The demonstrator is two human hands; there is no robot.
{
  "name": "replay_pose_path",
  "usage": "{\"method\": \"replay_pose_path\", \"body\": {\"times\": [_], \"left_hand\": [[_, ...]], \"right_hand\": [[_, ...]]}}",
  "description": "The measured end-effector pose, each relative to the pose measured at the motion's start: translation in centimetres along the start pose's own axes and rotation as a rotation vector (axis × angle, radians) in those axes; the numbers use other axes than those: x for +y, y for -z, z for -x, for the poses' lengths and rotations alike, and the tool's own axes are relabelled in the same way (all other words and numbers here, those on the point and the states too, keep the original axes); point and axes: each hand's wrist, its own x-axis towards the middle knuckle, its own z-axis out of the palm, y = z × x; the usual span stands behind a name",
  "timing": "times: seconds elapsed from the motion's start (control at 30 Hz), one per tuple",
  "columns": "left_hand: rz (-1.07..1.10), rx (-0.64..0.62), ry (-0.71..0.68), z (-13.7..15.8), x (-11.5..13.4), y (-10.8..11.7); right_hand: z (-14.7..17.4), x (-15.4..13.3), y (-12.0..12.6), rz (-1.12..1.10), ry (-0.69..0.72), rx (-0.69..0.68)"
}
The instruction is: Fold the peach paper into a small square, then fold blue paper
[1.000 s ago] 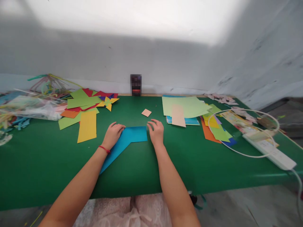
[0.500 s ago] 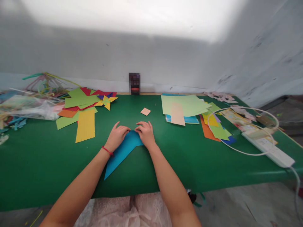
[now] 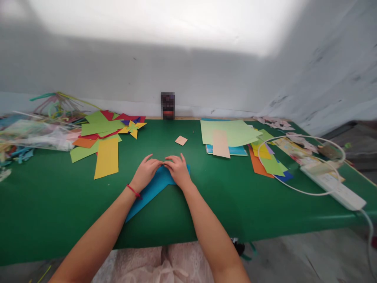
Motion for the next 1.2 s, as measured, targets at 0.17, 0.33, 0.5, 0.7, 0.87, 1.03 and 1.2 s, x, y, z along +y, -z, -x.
{"method": "replay_pose_path", "body": {"times": [0.17, 0.33, 0.5, 0.7, 0.87, 1.03, 1.2], "left_hand": [[0.002, 0.002, -0.018, -0.1, -0.2, -0.1], [0.003, 0.021, 0.008, 0.0, -1.0, 0.3], [0.024, 0.051, 0.072, 0.1, -1.9, 0.9], [0.090, 0.133, 0.234, 0.4, -3.2, 1.7], [0.212, 0.192, 0.392, 0.5, -3.1, 1.6], [0.380, 0.112, 0.431, 0.4, -1.7, 1.0], [0.513, -0.003, 0.423, 0.2, -1.1, 0.4]], "right_hand": [[0.1, 0.4, 0.1, 0.019, -0.046, -0.037], [0.3, 1.2, 0.4, 0.013, -0.116, -0.038], [0.4, 3.0, 1.2, -0.136, -0.301, -0.006], [0.9, 5.9, 3.0, -0.241, -0.514, 0.164], [0.4, 5.4, 2.4, -0.481, -0.615, 0.199], [0.1, 2.8, 0.8, -0.695, -0.619, 0.078], [0.5, 2.1, 0.7, -0.793, -0.677, 0.026]]}}
